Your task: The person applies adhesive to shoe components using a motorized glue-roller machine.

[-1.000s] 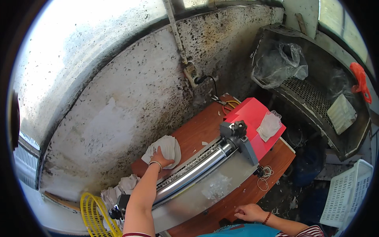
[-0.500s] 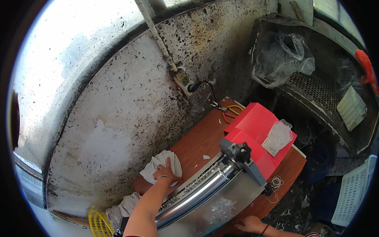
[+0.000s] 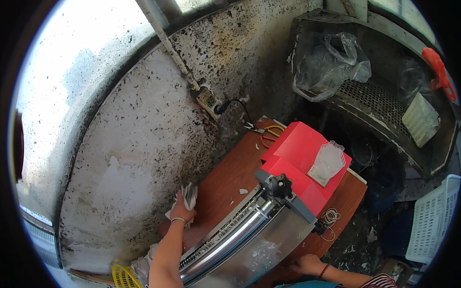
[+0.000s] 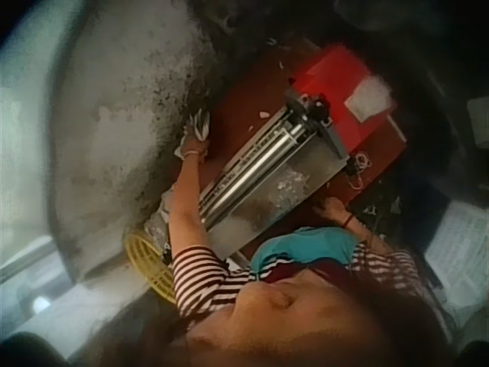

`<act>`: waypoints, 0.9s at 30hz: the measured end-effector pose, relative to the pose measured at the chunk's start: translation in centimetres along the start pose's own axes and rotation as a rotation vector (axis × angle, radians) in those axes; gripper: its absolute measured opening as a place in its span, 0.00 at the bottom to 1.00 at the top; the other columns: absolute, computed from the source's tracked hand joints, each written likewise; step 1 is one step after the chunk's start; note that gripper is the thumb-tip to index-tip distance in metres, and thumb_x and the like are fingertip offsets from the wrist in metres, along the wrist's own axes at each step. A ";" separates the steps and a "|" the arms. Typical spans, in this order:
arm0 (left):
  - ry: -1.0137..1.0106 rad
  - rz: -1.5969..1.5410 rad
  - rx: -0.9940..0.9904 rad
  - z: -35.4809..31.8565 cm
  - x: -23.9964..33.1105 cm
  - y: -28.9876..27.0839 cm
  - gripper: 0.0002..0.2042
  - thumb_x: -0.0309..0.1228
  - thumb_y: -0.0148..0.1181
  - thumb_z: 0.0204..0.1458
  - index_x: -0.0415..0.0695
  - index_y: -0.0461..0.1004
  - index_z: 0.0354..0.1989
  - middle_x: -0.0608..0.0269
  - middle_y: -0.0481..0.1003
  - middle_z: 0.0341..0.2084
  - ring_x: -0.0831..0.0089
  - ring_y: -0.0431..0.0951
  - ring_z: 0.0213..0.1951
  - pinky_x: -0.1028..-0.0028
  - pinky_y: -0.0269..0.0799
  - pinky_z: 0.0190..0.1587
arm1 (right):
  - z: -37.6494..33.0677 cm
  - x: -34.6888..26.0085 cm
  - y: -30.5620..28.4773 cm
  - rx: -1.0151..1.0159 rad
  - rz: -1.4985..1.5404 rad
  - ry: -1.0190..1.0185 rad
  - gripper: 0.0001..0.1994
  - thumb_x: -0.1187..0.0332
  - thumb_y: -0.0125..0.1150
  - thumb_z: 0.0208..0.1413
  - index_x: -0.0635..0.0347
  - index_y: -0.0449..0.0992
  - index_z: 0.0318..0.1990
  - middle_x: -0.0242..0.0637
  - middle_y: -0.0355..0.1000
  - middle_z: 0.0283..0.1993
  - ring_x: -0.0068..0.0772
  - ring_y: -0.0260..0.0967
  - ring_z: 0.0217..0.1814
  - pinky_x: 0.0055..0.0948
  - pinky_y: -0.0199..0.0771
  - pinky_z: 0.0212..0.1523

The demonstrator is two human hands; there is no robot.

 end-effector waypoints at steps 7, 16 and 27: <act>-0.038 -1.615 -0.041 2.0 -12.8 0.9 0.31 0.28 0.52 0.33 0.42 0.58 0.54 0.54 0.67 0.48 0.57 0.68 0.49 0.60 0.66 0.49 | -3.0 1.0 -1.0 0.068 -0.007 -0.076 0.18 0.50 0.48 0.49 0.49 0.74 0.39 0.44 0.72 0.27 0.46 0.70 0.31 0.41 0.70 0.31; 0.544 -2.184 -0.059 -14.6 -1.7 -7.4 0.30 0.45 0.52 0.43 0.46 0.58 0.56 0.61 0.65 0.51 0.59 0.65 0.52 0.57 0.60 0.53 | -6.3 1.1 -6.6 0.228 -0.065 -0.121 0.13 0.55 0.51 0.48 0.53 0.73 0.35 0.42 0.72 0.27 0.45 0.70 0.33 0.41 0.70 0.33; 0.344 -1.920 0.464 -31.9 -5.1 3.0 0.34 0.51 0.49 0.41 0.49 0.56 0.58 0.63 0.59 0.57 0.61 0.61 0.55 0.53 0.60 0.53 | -5.8 9.5 -12.4 0.657 -0.232 -0.154 0.09 0.66 0.55 0.44 0.59 0.71 0.32 0.41 0.66 0.36 0.43 0.69 0.32 0.36 0.71 0.31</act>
Point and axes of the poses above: each hand's wrist, its own z-axis towards the middle knuckle, its own y-axis out of the palm, x = y × z, the point moved 6 cm from there along z, towards the middle knuckle
